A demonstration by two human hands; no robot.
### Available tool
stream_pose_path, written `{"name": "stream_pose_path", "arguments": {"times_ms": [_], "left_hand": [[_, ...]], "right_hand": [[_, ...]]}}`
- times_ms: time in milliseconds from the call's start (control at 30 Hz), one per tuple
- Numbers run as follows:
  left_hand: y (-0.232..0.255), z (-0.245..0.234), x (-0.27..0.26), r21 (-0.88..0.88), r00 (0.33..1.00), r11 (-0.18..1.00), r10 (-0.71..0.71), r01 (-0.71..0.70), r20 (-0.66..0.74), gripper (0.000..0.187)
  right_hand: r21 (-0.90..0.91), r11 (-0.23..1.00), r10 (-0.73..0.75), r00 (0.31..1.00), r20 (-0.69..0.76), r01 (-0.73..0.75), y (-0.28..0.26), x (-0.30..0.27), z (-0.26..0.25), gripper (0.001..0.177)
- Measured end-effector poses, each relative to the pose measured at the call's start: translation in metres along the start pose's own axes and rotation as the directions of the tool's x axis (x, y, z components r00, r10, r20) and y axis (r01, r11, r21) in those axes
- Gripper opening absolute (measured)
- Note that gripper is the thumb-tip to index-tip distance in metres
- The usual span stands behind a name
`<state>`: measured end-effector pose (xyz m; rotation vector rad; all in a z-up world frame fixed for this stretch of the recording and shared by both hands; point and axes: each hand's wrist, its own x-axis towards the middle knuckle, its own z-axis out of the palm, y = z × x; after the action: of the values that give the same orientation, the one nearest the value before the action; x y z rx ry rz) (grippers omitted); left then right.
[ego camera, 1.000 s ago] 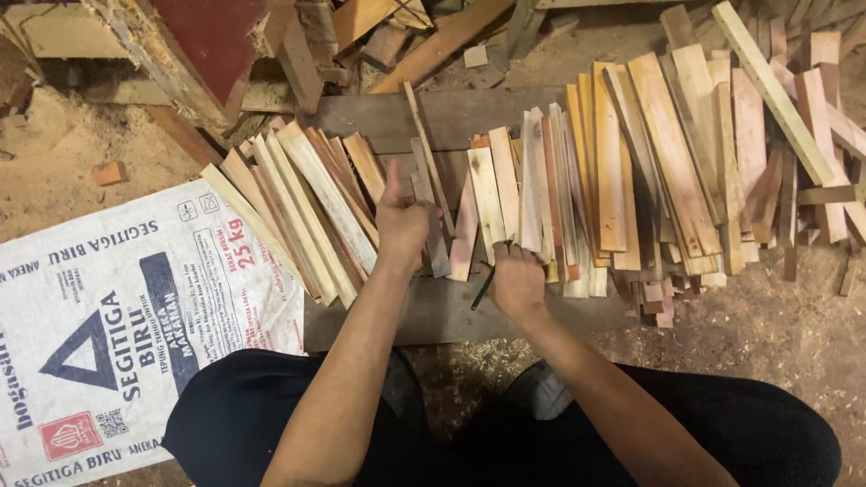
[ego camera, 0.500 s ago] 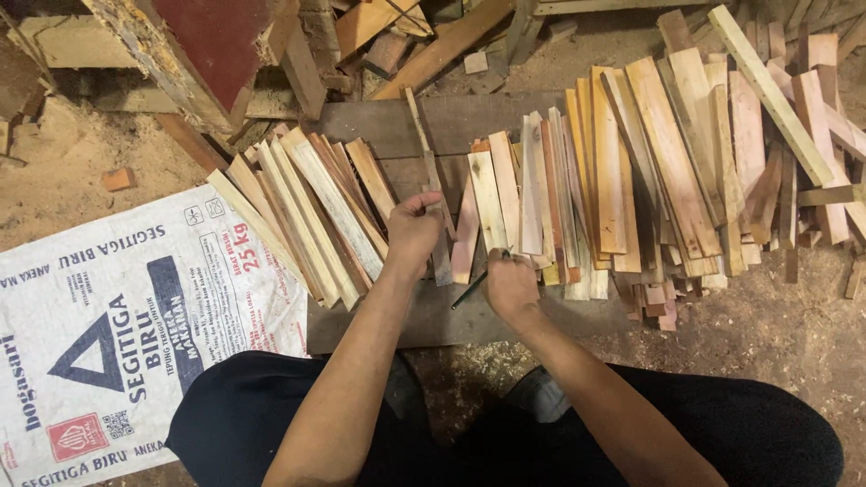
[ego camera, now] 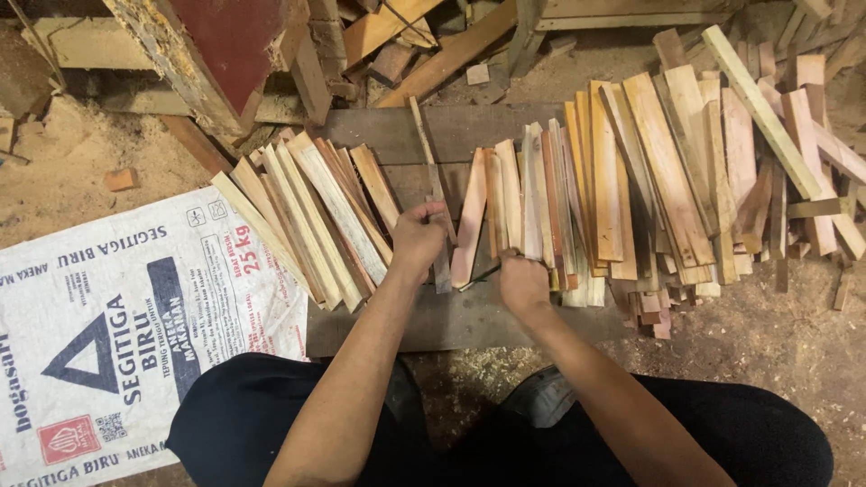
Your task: The person sits on the floor and repeatedly picks up small wooden planks from a pile. Using a pencil, they mark lines on the planks and then place them back into the pile.
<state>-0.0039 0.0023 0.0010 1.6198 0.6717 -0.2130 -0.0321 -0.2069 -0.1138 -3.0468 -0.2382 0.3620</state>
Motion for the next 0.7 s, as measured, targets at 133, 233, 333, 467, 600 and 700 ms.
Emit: {"name": "stream_pose_path", "arguments": {"times_ms": [133,233,333,467,600,700], "left_hand": [[-0.009,0.011,0.000,0.024,0.999,1.000,-0.002,0.001,0.038,0.032],[0.001,0.019,-0.018,-0.012,0.975,1.000,-0.003,0.006,0.220,0.041],[0.009,0.027,-0.035,-0.212,0.904,0.977,0.096,-0.006,0.416,0.067],[0.022,0.023,-0.037,-0.571,0.864,0.789,0.107,0.227,0.492,0.044],[0.035,0.006,-0.040,-0.665,0.790,0.675,0.197,0.321,0.580,0.044],[0.056,-0.001,-0.059,-0.649,0.733,0.670,0.227,0.360,0.641,0.049]], "right_hand": [[0.221,0.974,0.042,0.999,0.012,-0.044,-0.014,-0.028,-0.085,0.036],[0.182,0.983,0.013,0.983,-0.183,0.021,-0.022,-0.044,-0.114,0.029],[0.257,0.921,-0.129,0.853,-0.505,0.291,-0.039,-0.065,-0.155,0.014],[0.667,0.711,0.151,0.879,-0.453,0.221,-0.033,-0.066,-0.185,0.021],[0.909,0.398,0.279,0.960,0.005,-0.121,-0.015,-0.062,-0.184,0.048],[0.963,-0.019,0.245,0.932,0.266,-0.269,-0.020,-0.058,-0.161,0.030]]}}
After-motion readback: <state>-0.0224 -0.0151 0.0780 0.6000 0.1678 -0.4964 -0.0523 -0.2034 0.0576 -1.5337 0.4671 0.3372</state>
